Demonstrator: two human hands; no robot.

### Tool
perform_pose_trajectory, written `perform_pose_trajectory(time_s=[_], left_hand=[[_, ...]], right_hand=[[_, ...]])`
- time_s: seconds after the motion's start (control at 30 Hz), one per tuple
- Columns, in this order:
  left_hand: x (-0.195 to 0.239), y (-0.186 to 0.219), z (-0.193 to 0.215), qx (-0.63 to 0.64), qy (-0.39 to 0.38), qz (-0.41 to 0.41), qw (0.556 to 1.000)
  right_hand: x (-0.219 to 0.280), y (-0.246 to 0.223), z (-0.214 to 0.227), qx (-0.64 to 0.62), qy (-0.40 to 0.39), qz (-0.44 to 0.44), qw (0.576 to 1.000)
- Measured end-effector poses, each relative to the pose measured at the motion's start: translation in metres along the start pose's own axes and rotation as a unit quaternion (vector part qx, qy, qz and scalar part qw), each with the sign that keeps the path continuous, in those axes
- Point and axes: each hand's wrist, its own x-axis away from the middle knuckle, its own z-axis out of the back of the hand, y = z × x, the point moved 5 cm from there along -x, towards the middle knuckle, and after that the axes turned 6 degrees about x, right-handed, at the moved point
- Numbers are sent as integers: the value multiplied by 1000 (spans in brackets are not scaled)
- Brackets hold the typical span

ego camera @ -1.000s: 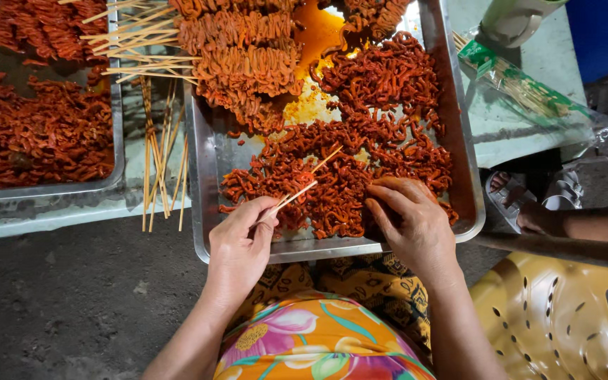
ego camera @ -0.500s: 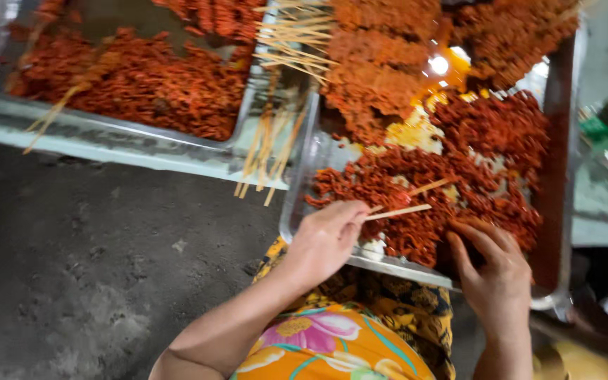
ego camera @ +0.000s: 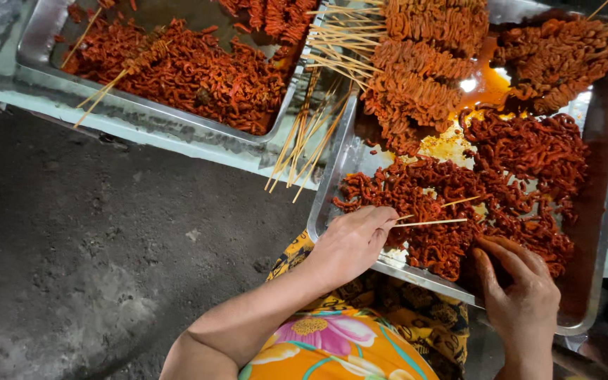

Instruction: The person is skewering pieces of red, seasoned food onto wooden sticks from a metal tray.

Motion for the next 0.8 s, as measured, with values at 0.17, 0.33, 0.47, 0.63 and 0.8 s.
perform_pose_trajectory(time_s=[0.17, 0.33, 0.47, 0.63, 0.8], left_hand=[[0, -2, 4, 63, 18, 17, 998], [3, -4, 13, 125, 46, 42, 990], [10, -10, 43, 116, 106, 28, 987], [16, -61, 95, 293, 176, 206, 917], [28, -73, 149, 94, 253, 158, 950]], right_hand=[[0, 3, -2, -11, 1, 8, 1000], [1, 7, -4, 11, -20, -8, 1000], [7, 8, -2, -22, -6, 11, 1000], [10, 10, -2, -28, 8, 40, 999], [6, 1, 6, -35, 43, 66, 996]])
